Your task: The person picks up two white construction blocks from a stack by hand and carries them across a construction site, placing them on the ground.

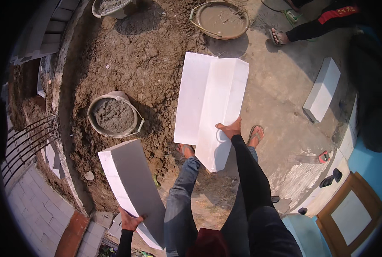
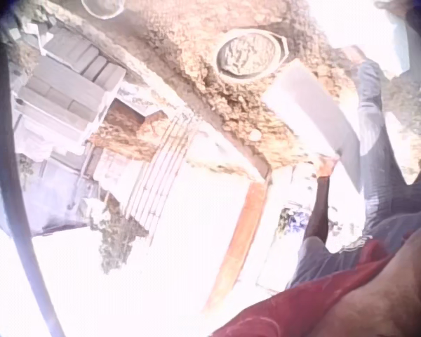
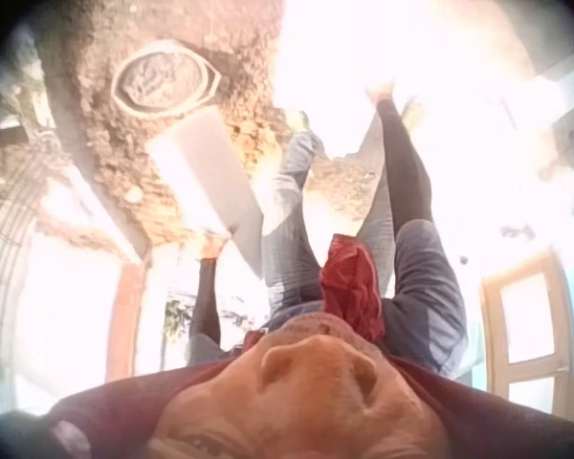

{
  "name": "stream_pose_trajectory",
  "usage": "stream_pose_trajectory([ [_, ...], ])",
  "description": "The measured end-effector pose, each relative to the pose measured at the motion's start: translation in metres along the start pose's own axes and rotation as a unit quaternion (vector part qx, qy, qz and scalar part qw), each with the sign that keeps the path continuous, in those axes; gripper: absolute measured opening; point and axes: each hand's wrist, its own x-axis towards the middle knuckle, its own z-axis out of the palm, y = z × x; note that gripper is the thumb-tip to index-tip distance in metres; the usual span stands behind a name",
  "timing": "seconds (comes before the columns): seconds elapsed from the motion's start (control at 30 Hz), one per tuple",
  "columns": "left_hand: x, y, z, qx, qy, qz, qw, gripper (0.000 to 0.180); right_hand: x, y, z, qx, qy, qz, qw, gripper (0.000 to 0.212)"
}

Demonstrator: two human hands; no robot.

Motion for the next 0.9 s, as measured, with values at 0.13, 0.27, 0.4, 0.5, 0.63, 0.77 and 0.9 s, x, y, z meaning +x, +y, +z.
stream_pose_trajectory([
  [0.13,0.013,0.013,0.028,-0.012,0.011,-0.043,0.999,0.097,0.002,0.012,-0.006,0.056,-0.069,0.009,0.996,0.104],
  [0.27,0.037,0.039,0.061,-0.063,-0.007,-0.114,0.991,0.097,0.012,0.036,-0.022,0.131,-0.135,0.075,0.979,0.083],
  [0.4,0.07,0.031,0.083,-0.078,-0.021,-0.12,0.989,0.093,0.042,0.073,-0.032,0.214,-0.1,0.109,0.966,0.067],
  [0.5,0.09,0.034,0.101,-0.213,-0.005,-0.202,0.956,0.091,0.058,0.092,-0.032,0.168,-0.038,0.117,0.978,0.064],
  [0.63,0.105,0.06,0.12,-0.078,-0.032,-0.168,0.982,0.09,0.064,0.11,-0.023,-0.017,0.034,0.073,0.997,0.069],
  [0.77,0.118,0.11,0.133,0.014,-0.044,-0.147,0.988,0.089,0.054,0.076,-0.015,0.04,0.024,0.085,0.995,0.071],
  [0.9,0.123,0.1,0.125,0.118,-0.047,-0.098,0.987,0.089,0.061,0.087,0.003,0.19,-0.018,0.076,0.979,0.071],
])
